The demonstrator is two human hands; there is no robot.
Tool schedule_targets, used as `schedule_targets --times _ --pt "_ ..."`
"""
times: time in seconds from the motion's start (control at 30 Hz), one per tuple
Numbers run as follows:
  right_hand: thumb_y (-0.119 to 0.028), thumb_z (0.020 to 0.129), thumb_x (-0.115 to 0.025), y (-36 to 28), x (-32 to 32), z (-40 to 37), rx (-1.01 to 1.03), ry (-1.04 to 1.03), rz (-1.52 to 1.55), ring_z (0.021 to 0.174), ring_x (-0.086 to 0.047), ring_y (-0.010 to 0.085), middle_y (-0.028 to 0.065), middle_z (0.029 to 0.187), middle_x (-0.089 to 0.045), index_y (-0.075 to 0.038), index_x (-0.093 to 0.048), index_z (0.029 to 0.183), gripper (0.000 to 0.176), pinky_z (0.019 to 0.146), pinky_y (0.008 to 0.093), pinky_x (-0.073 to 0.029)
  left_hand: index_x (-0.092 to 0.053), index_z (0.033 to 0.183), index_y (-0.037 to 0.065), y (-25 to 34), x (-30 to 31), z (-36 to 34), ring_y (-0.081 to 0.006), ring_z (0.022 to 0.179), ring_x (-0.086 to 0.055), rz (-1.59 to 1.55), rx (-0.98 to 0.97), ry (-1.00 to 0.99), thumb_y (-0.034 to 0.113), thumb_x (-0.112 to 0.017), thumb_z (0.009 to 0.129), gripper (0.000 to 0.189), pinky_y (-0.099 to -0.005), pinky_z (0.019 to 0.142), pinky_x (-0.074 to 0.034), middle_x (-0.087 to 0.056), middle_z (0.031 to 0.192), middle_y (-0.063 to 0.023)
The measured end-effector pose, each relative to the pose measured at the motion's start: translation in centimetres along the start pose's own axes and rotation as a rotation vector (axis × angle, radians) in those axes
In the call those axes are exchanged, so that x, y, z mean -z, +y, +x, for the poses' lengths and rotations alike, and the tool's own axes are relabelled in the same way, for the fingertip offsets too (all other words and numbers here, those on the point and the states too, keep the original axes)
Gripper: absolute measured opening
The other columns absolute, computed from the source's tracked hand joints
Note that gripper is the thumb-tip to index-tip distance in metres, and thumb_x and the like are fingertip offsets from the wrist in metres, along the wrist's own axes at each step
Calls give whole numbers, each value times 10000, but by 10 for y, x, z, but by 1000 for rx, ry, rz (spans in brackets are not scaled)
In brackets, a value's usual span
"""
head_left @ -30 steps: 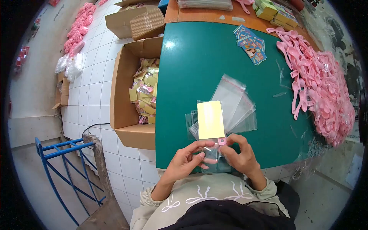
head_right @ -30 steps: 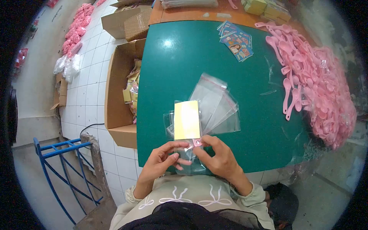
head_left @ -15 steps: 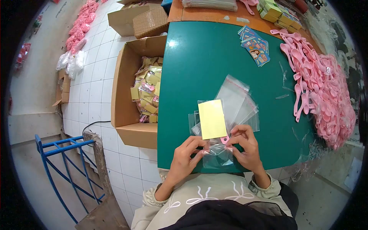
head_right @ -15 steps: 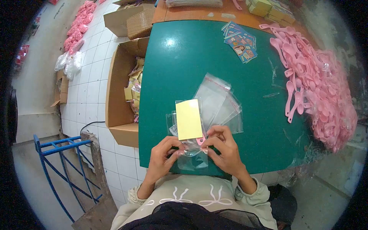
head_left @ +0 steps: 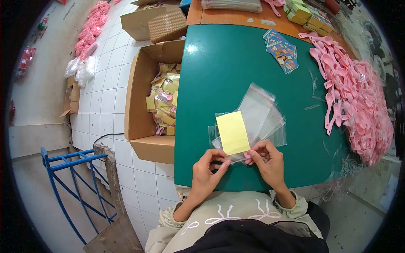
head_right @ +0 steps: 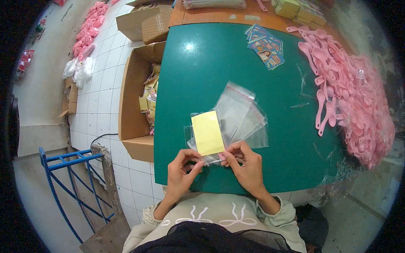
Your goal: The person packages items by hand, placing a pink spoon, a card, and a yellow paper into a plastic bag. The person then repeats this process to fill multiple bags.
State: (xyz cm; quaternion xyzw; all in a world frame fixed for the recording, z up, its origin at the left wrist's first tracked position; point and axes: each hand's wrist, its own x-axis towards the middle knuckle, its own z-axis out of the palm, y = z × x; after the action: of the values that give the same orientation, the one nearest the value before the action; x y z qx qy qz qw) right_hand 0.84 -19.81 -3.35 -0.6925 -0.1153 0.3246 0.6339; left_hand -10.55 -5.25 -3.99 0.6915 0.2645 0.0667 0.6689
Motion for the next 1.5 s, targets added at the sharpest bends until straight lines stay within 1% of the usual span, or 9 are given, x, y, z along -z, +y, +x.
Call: schedule_targets --times 0.17,0.47,0.6,0.73,0.83,0.93,1.17,1.37,1.5 --pt "-2 862 -581 -1 -1 0 -16 46 35 699 -640 123 108 799 -631 39 -518 900 84 593 222 -524 -473 1040 -3 -3 -3 -2 -86 802 -559 -45 21 29 -19 -616 829 255 -192 596 -497 -556 957 -55" --pt "6 826 -605 -3 -3 -2 89 20 -238 582 -577 87 80 773 -618 -33 -590 1128 305 519 228 -468 -479 1213 1 6 1 -3 -67 808 -537 1 21 -22 -27 -606 822 412 -168 563 -464 -544 1067 -51" --pt "-49 815 -613 -20 24 6 221 -49 -468 633 -585 172 101 799 -619 -17 -620 1051 237 585 275 -468 -478 1267 33 28 22 -2 -99 836 -566 -87 14 -72 -43 -601 810 480 -188 556 -491 -495 1231 -89" --pt "-105 819 -595 -59 93 39 420 232 -860 800 -581 234 146 923 -599 -9 -623 992 200 666 327 -464 -511 1242 29 44 75 26 -91 821 -548 200 -209 151 -52 -586 796 460 -184 583 -496 -542 1191 -75" --pt "-157 811 -625 -52 165 60 472 560 -1533 851 -576 314 162 955 -561 8 -552 1033 287 694 405 -469 -515 1219 17 45 122 57 -177 844 -591 720 -314 337 15 -582 823 401 -292 664 -519 -564 1124 -121" --pt "-191 799 -648 -39 195 60 34 520 -1649 904 -560 363 166 1013 -552 -8 -499 1067 357 741 438 -461 -498 1210 24 40 130 65 -303 940 -591 1529 -76 516 147 -579 857 383 -385 759 -505 -566 1122 -141" --pt "-88 780 -621 -26 190 68 73 706 -1560 880 -576 377 196 947 -568 12 -500 1030 295 726 447 -465 -537 1059 23 71 16 81 -324 833 -597 1053 -442 25 277 -628 826 356 -393 696 -490 -555 970 -152" --pt "-99 830 -563 -12 213 66 291 636 -1248 816 -582 302 176 928 -579 24 -522 1099 298 742 382 -462 -497 1121 17 31 -35 111 -293 772 -585 782 -552 28 155 -685 767 423 -384 671 -487 -530 913 -130" --pt "-77 893 -484 -36 185 68 395 511 -716 756 -538 195 98 871 -561 9 -549 1092 227 683 299 -462 -487 1175 30 21 -29 120 -222 733 -573 414 -530 -45 29 -659 757 451 -322 662 -483 -539 865 -108"
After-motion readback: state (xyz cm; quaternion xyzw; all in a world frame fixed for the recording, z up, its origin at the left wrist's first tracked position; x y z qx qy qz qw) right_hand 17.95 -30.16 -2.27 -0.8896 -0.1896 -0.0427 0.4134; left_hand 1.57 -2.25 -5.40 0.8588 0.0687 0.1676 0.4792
